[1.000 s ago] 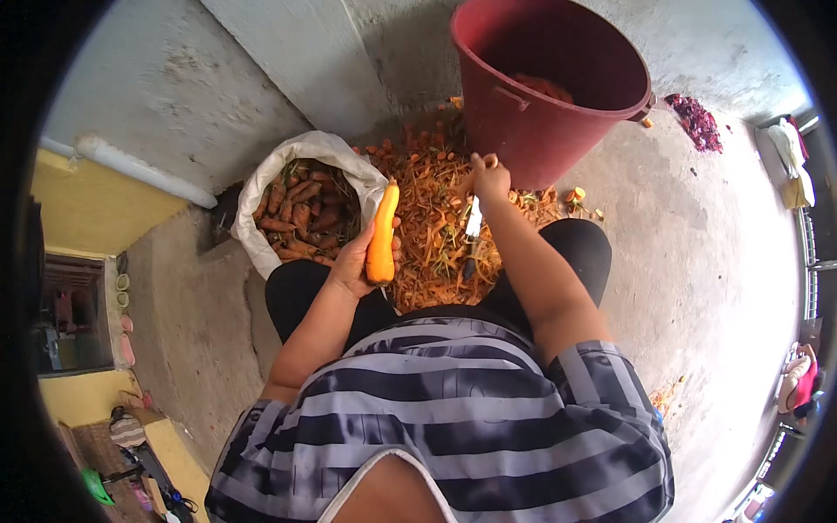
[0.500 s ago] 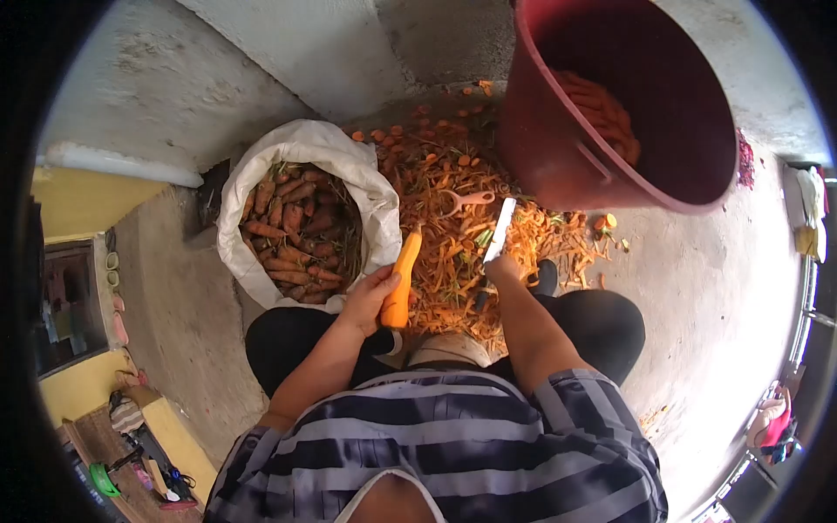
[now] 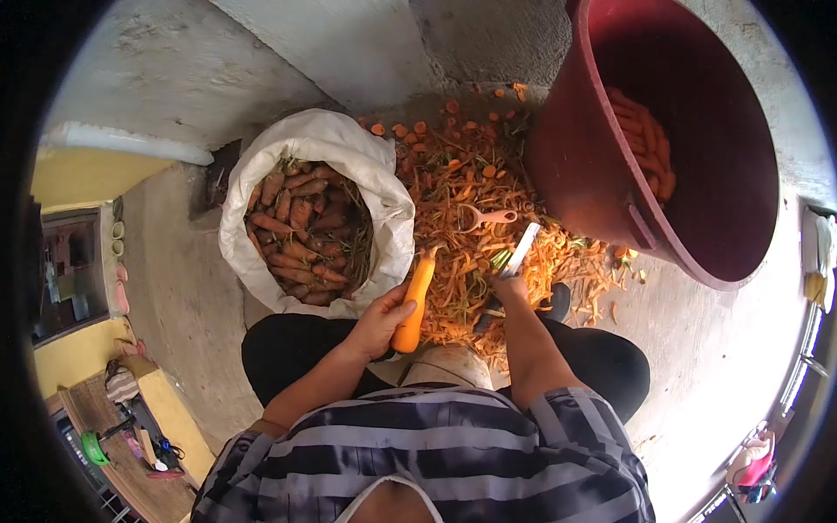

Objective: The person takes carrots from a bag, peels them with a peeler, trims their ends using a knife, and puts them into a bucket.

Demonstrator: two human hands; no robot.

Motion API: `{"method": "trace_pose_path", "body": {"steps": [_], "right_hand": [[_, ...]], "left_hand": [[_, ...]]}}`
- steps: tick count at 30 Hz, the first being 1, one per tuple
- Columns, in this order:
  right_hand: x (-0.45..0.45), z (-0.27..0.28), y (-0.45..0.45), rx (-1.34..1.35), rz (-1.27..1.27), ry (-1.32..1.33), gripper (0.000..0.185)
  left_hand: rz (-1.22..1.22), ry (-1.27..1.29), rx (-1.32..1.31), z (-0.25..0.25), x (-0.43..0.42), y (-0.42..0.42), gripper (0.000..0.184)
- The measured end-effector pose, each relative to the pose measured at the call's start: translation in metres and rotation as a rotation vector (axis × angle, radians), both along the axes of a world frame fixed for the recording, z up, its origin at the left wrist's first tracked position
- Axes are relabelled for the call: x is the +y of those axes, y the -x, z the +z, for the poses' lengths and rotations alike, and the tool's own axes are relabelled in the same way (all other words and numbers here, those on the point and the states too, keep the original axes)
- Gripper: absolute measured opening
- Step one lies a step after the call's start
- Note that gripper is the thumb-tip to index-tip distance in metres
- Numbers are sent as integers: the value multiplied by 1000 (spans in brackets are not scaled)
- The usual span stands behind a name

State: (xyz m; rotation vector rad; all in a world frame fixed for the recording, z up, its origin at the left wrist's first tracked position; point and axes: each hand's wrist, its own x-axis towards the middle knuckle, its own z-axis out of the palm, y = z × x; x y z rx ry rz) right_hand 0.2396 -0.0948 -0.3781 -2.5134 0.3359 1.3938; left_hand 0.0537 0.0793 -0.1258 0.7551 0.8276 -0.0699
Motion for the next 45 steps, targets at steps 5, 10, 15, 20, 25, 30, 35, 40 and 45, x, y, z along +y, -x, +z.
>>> {"method": "trace_pose_path", "body": {"steps": [5, 10, 15, 20, 25, 30, 35, 40, 45], "right_hand": [[-5, 4, 10, -17, 141, -173, 46], [-8, 6, 1, -113, 344, -327, 29], [18, 139, -9, 284, -434, -830, 32], [29, 242, 5, 304, -66, -1024, 50], [26, 289, 32, 25, 275, -1142, 92], [15, 306, 48, -79, 310, -1107, 107], [8, 307, 61, -127, 325, -1094, 103], [8, 324, 74, -165, 288, -1013, 91], [9, 321, 82, -183, 246, -1053, 71]], "left_hand": [[-14, -79, 53, 3, -6, 4, 33], [-62, -209, -34, 10, -10, 4, 30], [-145, -348, -103, 20, -15, 7, 30], [-229, -551, -169, 42, -21, 13, 35], [-325, -816, -224, 55, -23, 21, 31], [-396, -939, -259, 60, -23, 31, 33], [-421, -958, -253, 72, -25, 39, 36], [-376, -1044, -306, 68, -28, 44, 37], [-360, -1350, -233, 77, -33, 44, 39]]}}
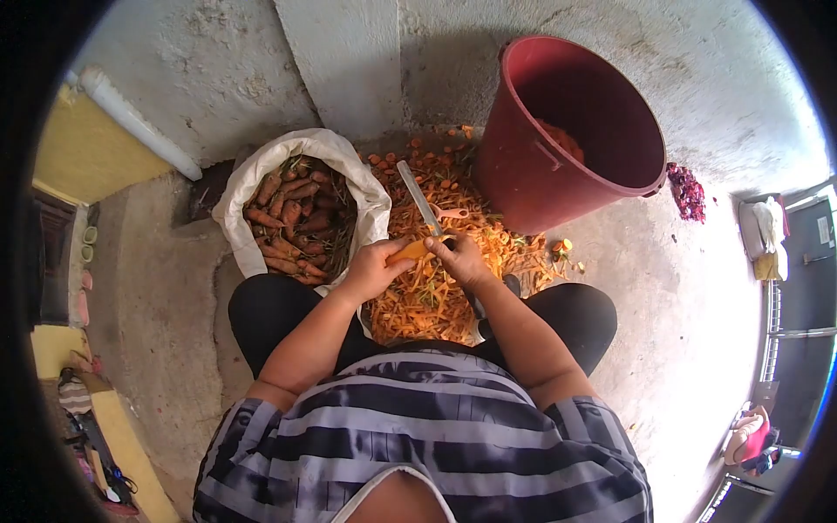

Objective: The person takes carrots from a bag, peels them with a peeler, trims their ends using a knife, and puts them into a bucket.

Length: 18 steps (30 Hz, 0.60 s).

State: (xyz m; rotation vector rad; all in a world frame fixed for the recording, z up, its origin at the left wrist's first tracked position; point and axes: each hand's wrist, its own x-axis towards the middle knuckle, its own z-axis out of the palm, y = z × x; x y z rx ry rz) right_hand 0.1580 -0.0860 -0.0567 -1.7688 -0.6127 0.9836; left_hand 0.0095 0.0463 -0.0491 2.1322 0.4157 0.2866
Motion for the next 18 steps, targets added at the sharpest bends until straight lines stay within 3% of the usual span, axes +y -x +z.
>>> {"method": "trace_pose_path", "body": {"steps": [6, 9, 12, 13, 16, 18], "right_hand": [[-1, -20, 1, 17, -21, 158, 60], [0, -6, 16, 110, -108, 148, 59], [-1, -27, 17, -40, -87, 223, 64], [-2, -25, 18, 26, -117, 225, 66], [-4, -21, 18, 217, -198, 207, 69], [-8, -22, 16, 124, -138, 143, 70]], "left_hand": [[99, -196, -52, -5, -11, 1, 37], [146, -312, -26, -9, -15, 1, 36], [159, -338, 58, -7, -15, 3, 34], [158, -330, 93, -6, -14, 3, 34], [254, -18, 419, -11, -7, -7, 41], [369, 467, 324, -34, 1, -8, 43]]}}
